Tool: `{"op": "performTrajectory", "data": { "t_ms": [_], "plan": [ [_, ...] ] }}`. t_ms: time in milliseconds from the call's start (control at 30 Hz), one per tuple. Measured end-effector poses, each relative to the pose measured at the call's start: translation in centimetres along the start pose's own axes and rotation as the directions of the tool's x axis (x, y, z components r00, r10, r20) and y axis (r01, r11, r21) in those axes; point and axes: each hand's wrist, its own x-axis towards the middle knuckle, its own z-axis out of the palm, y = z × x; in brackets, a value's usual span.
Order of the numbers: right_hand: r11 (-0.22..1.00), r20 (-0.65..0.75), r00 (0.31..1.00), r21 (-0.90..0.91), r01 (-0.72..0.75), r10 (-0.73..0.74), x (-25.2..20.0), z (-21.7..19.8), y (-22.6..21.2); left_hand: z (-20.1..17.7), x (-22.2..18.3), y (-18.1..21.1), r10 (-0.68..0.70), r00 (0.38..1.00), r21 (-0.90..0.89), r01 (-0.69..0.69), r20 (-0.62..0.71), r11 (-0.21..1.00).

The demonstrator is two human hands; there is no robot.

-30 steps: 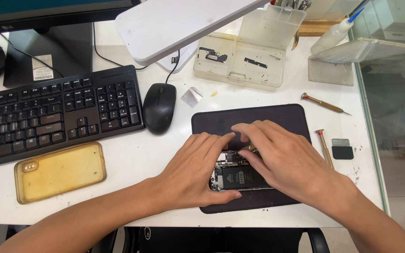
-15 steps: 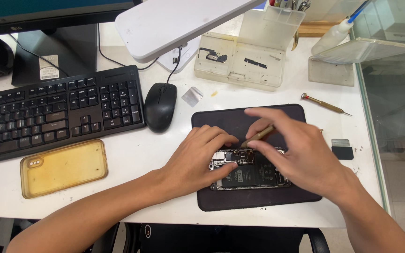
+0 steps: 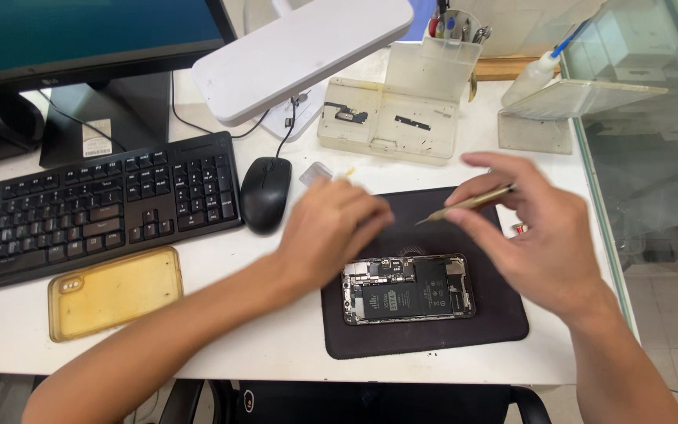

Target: The person disassembles a smartphone on a workbench, using a screwdriver to remove screws and tweezers to handle small components. They separate the screen from the chassis, remove internal parts, and place them into a compartmentalized tray.

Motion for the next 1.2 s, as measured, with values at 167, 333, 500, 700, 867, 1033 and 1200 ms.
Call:
{"op": "performTrajectory", "data": {
  "t_ms": [167, 333, 500, 700, 867, 1033, 1200],
  "plan": [
    [1.000, -0.121, 0.993, -0.015, -0.017, 0.015, 0.3, -1.0, 0.4, 3.2, 7.3, -5.7, 0.049, 0.995, 0.280, -0.022, -0.088, 0.960],
    [1.000, -0.138, 0.990, -0.007, -0.014, 0.013, 0.5, -0.9, 0.7, 6.6, 11.4, -8.6, -0.020, 0.996, 0.508, 0.060, -0.085, 0.859],
    [0.999, -0.145, 0.989, -0.048, -0.016, 0.009, 0.3, -1.0, 0.6, 7.8, 11.7, -9.9, -0.051, 0.991, 0.499, 0.105, -0.121, 0.860],
    [0.995, -0.144, 0.989, -0.100, 0.018, -0.032, 0.3, -1.2, 0.3, 7.9, 11.4, -9.8, -0.107, 0.992, 0.513, 0.123, -0.061, 0.849],
    [0.993, -0.139, 0.989, -0.113, 0.025, -0.041, 0.3, -1.1, 0.3, 6.8, 11.4, -9.0, -0.058, 0.995, 0.475, 0.092, -0.085, 0.875],
    [0.997, -0.093, 0.993, -0.054, 0.062, -0.067, 0.0, -1.4, 0.3, 2.6, 9.4, -6.6, 0.022, 0.990, 0.232, 0.012, -0.143, 0.973],
    [0.985, 0.114, 0.990, -0.143, 0.096, -0.079, -0.9, -0.9, 0.5, -1.9, 1.6, -1.2, -0.027, 0.974, -0.019, 0.032, 0.224, 0.999]
  ]
}}
